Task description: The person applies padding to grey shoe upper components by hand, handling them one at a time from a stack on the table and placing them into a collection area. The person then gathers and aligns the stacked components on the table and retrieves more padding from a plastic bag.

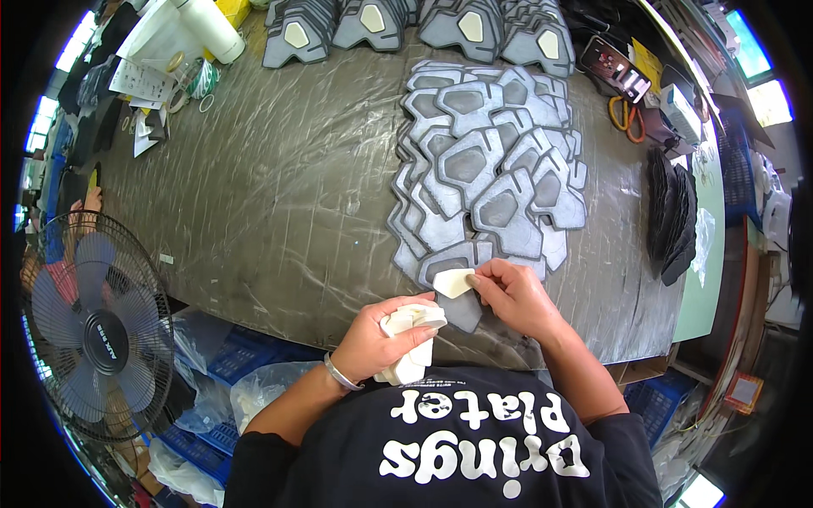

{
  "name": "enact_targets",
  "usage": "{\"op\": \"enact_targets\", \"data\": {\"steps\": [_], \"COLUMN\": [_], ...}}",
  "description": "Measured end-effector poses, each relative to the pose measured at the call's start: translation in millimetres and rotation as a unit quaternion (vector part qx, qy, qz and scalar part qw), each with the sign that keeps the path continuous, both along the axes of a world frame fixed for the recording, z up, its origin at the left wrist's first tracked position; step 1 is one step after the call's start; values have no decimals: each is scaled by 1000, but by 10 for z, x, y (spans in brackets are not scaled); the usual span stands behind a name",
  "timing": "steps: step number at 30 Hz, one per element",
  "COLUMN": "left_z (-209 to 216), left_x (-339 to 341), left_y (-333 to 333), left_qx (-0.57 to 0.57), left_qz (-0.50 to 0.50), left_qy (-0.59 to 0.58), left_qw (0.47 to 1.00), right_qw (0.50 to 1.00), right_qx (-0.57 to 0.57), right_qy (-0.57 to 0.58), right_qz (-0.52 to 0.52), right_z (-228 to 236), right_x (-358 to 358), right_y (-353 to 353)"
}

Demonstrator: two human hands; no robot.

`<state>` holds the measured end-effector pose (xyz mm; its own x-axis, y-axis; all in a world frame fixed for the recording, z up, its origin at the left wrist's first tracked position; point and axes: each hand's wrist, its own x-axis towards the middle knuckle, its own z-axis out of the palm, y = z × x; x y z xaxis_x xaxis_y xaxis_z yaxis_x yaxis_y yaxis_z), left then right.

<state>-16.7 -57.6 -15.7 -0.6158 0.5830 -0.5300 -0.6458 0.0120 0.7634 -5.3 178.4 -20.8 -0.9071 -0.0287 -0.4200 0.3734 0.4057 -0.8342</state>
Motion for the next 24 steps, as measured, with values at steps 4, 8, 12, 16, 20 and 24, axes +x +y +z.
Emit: {"op": "enact_targets", "data": {"steps": [4,8,12,16,20,24], "left_z": [-12,-63,-79,-65,-80,-57], "left_x": [-19,-28,-45,-61,-64,-86], "left_y": [-3,-22,-30,-38,-38,-22], "left_qx": [11,26,32,31,25,26], "left_qz": [17,16,17,15,8,1], "left_qy": [-20,11,12,9,55,71], "left_qw": [1000,999,999,999,998,997], "right_qw": [999,999,999,998,998,999], "right_qx": [26,35,44,53,51,46], "right_qy": [25,17,18,38,32,26], "right_qz": [37,13,-1,-7,-10,-6], "right_z": [-35,-36,-52,-108,-102,-98], "right_x": [-96,-108,-107,-95,-105,-116], "right_y": [-27,-75,-86,-89,-96,-83]}}
